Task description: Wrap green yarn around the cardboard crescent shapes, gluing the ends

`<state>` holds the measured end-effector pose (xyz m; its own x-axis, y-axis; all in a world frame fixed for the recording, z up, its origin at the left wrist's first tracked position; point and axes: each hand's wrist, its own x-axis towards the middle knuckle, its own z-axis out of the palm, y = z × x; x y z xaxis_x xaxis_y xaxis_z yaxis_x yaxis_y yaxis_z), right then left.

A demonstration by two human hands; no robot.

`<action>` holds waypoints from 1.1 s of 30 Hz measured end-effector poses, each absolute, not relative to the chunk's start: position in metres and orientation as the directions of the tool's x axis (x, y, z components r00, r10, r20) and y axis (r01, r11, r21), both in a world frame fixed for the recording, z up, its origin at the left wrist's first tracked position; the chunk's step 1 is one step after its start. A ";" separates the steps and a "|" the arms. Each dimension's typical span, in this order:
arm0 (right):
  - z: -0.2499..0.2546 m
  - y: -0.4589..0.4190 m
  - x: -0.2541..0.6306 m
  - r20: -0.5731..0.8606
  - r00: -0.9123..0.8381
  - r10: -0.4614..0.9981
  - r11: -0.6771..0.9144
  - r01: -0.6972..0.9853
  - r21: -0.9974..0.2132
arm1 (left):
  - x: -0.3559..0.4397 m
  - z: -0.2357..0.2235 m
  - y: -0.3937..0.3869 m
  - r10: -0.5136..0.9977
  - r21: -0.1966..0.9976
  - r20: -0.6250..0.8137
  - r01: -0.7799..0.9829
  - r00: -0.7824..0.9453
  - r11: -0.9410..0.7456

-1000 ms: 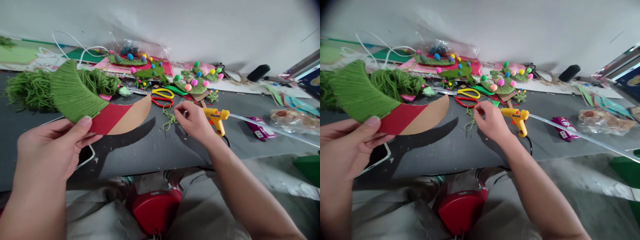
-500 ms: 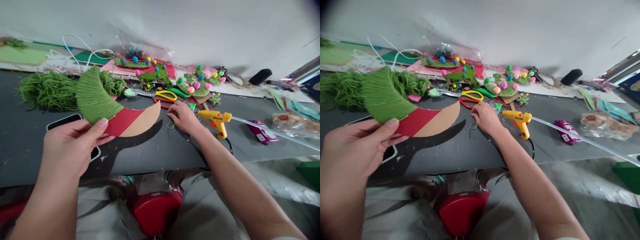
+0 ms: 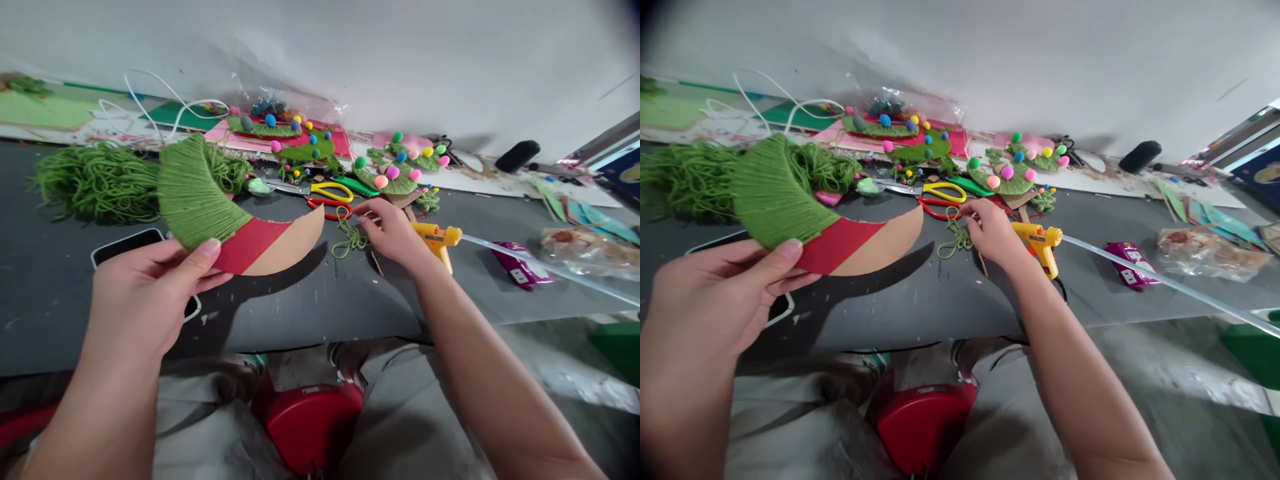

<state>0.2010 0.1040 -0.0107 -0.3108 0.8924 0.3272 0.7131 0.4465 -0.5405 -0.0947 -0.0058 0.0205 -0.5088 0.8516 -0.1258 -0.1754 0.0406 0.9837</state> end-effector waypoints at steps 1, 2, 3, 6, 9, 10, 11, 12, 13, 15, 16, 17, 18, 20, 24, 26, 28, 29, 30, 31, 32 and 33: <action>-0.010 0.102 0.201 0.332 -0.273 0.903 0.422 0.710 -0.564 | -0.094 0.021 -0.006 0.851 0.984 -0.121 -0.172 -0.511 0.037; -0.010 0.101 0.201 0.343 -0.247 0.906 0.411 0.704 -0.579 | -0.094 0.021 -0.006 0.851 0.986 -0.112 -0.165 -0.513 0.030; -0.009 0.099 0.200 0.358 -0.236 0.903 0.414 0.696 -0.587 | -0.093 0.020 -0.006 0.853 0.987 -0.104 -0.160 -0.512 0.025; -0.010 0.099 0.193 0.397 -0.275 0.876 0.468 0.689 -0.554 | -0.093 0.017 -0.006 0.871 0.989 -0.089 -0.148 -0.484 0.020; -0.017 0.104 0.185 0.344 -0.302 0.889 0.440 0.772 -0.459 | -0.098 0.007 -0.006 0.893 0.994 -0.039 -0.107 -0.448 -0.011; -0.019 0.105 0.183 0.309 -0.291 0.905 0.407 0.802 -0.438 | -0.100 0.004 -0.006 0.897 0.996 -0.004 -0.080 -0.441 -0.035; -0.021 0.106 0.183 0.275 -0.273 0.922 0.373 0.820 -0.434 | -0.102 0.000 -0.006 0.903 0.997 0.012 -0.060 -0.430 -0.042; -0.022 0.107 0.183 0.250 -0.253 0.935 0.343 0.824 -0.451 | -0.104 -0.002 -0.006 0.906 0.998 0.021 -0.048 -0.423 -0.045; -0.022 0.106 0.183 0.237 -0.236 0.942 0.326 0.812 -0.484 | -0.105 -0.005 -0.006 0.909 0.998 0.022 -0.043 -0.416 -0.044; -0.020 0.103 0.186 0.245 -0.211 0.946 0.317 0.750 -0.581 | -0.106 -0.007 -0.006 0.917 0.998 0.006 -0.050 -0.399 -0.028; -0.018 0.099 0.188 0.255 -0.199 0.946 0.318 0.707 -0.632 | -0.105 -0.008 -0.006 0.922 0.998 -0.008 -0.056 -0.387 -0.015; -0.016 0.095 0.191 0.258 -0.191 0.947 0.319 0.661 -0.679 | -0.104 -0.008 -0.006 0.928 0.998 -0.021 -0.062 -0.373 -0.002; -0.014 0.091 0.193 0.253 -0.188 0.949 0.314 0.616 -0.722 | -0.103 -0.008 -0.006 0.933 0.998 -0.035 -0.067 -0.359 0.011; -0.009 0.080 0.198 0.224 -0.193 0.955 0.294 0.538 -0.790 | -0.099 -0.009 -0.005 0.937 0.998 -0.042 -0.065 -0.346 0.020; -0.006 0.057 0.210 0.111 -0.263 0.958 0.228 0.474 -0.850 | -0.094 -0.009 -0.004 0.925 1.000 -0.007 -0.029 -0.380 -0.005; -0.004 0.048 0.215 0.127 -0.264 0.956 0.246 0.485 -0.839 | -0.093 -0.010 -0.003 0.918 1.000 0.002 -0.013 -0.397 -0.008; -0.002 0.042 0.218 0.268 -0.194 0.944 0.331 0.510 -0.794 | -0.092 -0.012 -0.002 0.911 1.000 0.021 0.010 -0.412 -0.019; 0.000 0.039 0.219 0.343 -0.170 0.924 0.379 0.522 -0.764 | -0.092 -0.013 -0.002 0.908 0.999 0.031 0.020 -0.418 -0.025; 0.002 0.037 0.219 0.399 -0.169 0.901 0.424 0.530 -0.734 | -0.091 -0.013 -0.001 0.907 0.999 0.042 0.029 -0.420 -0.033; 0.004 0.035 0.219 0.434 -0.181 0.883 0.458 0.534 -0.711 | -0.090 -0.014 -0.001 0.904 0.998 0.057 0.036 -0.424 -0.046; 0.006 0.033 0.219 0.453 -0.193 0.870 0.480 0.536 -0.694 | -0.090 -0.015 0.000 0.900 0.997 0.072 0.040 -0.431 -0.061; 0.007 0.031 0.219 0.469 -0.190 0.863 0.491 0.536 -0.687 | -0.089 -0.015 0.000 0.896 0.997 0.083 0.039 -0.437 -0.073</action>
<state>0.2189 0.0310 0.0070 -0.1898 0.8627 0.4687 0.5358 0.4910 -0.6869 -0.0886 0.0004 -0.0152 -0.4367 0.8958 0.0825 0.0392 -0.0727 0.9966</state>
